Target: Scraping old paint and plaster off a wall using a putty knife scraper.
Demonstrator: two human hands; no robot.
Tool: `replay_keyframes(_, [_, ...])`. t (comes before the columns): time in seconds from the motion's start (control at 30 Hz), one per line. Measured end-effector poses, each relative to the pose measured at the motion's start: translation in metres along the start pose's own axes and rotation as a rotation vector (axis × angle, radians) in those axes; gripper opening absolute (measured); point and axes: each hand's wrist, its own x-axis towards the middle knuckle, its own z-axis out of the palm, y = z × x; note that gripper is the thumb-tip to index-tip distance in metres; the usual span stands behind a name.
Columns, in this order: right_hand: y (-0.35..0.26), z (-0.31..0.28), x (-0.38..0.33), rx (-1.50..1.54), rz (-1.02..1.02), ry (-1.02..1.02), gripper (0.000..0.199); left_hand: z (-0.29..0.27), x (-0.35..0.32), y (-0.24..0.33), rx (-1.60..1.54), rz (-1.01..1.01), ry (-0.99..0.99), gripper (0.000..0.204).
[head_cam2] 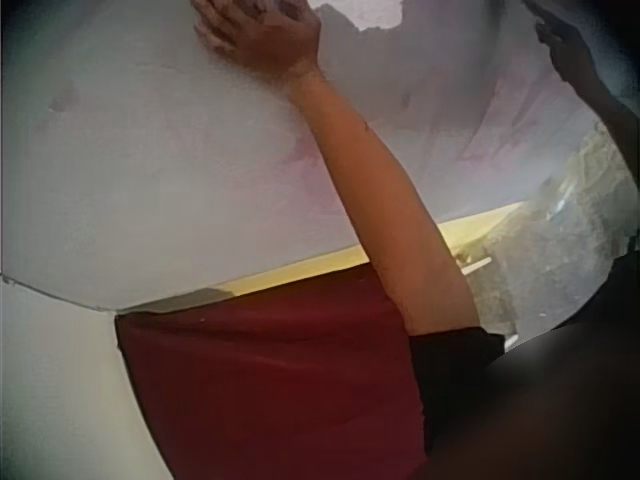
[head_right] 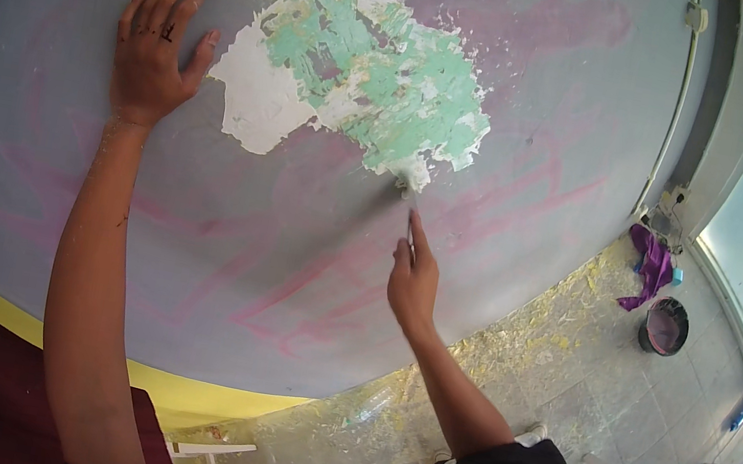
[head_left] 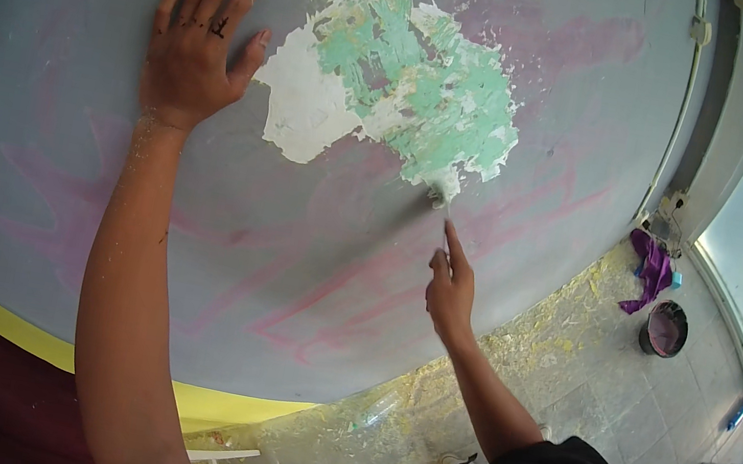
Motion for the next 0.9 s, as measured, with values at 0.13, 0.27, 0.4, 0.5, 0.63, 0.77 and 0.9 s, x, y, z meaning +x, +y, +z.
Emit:
replay_keyframes(0.13, [0.023, 0.041, 0.001, -0.006, -0.05, 0.128, 0.054, 0.002, 0.0, 0.0, -0.004, 0.005, 0.026, 0.045])
replay_keyframes(0.27, [0.022, 0.047, -0.011, -0.091, -0.153, 0.182, 0.056, 0.003, -0.002, 0.002, 0.006, 0.024, 0.058, 0.043])
replay_keyframes(0.4, [0.008, 0.053, -0.004, 0.064, 0.069, 0.207, 0.055, 0.003, -0.002, -0.002, -0.006, 0.031, 0.09, 0.043])
replay_keyframes(0.5, [0.038, 0.056, -0.016, -0.053, -0.051, 0.214, 0.054, 0.013, -0.008, -0.008, -0.017, 0.04, 0.12, 0.043])
replay_keyframes(0.63, [0.044, 0.053, 0.012, -0.101, -0.177, 0.266, 0.056, 0.0, -0.004, -0.001, -0.06, 0.042, 0.091, 0.044])
replay_keyframes(0.77, [0.065, 0.052, -0.002, -0.084, -0.177, 0.264, 0.057, 0.009, -0.005, 0.003, -0.131, 0.026, 0.04, 0.047])
replay_keyframes(0.9, [0.022, 0.053, 0.011, 0.002, -0.026, 0.243, 0.056, -0.003, -0.002, -0.002, -0.119, 0.029, 0.078, 0.048])
